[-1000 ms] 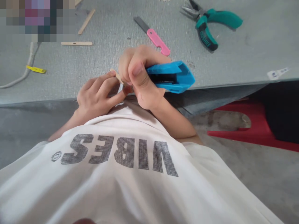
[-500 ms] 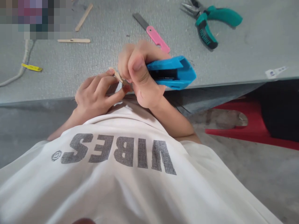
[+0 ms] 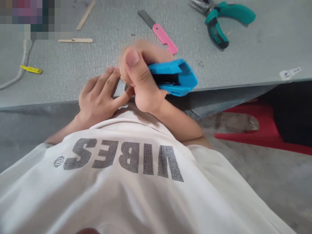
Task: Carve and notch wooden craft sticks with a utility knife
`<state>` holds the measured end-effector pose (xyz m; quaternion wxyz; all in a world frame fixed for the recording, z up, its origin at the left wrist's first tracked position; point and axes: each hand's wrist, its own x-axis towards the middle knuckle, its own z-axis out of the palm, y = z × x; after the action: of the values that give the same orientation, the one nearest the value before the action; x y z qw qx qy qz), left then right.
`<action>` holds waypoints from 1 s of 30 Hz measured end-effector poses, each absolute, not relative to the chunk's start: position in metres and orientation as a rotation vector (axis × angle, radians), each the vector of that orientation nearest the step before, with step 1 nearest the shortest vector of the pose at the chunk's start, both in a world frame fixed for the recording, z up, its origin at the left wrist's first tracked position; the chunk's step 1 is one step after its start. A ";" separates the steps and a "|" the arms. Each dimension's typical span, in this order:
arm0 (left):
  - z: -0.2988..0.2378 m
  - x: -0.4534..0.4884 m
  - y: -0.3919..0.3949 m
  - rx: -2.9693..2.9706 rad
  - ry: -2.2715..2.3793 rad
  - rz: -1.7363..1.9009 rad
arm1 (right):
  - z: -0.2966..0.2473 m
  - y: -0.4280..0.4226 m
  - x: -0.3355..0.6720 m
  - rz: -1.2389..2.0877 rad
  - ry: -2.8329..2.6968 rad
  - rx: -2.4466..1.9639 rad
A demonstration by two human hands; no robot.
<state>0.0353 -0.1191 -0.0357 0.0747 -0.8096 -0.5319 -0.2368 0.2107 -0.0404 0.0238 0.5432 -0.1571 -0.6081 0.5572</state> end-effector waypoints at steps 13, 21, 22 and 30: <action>-0.027 0.041 -0.115 -2.434 -1.608 -0.623 | 0.012 -0.040 0.210 1.225 -1.387 -0.326; -0.009 0.044 -0.115 -2.521 -1.732 -0.517 | 0.004 -0.039 0.209 1.242 -1.366 -0.373; -0.007 0.044 -0.115 -2.531 -1.749 -0.494 | 0.004 -0.040 0.208 1.241 -1.358 -0.373; 0.004 0.046 -0.116 -2.574 -1.802 -0.418 | -0.004 -0.042 0.207 1.267 -1.353 -0.370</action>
<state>0.0461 -0.1156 0.0035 -0.0139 -0.8120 -0.5684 -0.1320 0.2071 -0.0425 -0.0039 0.5858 -0.1586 -0.5802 0.5432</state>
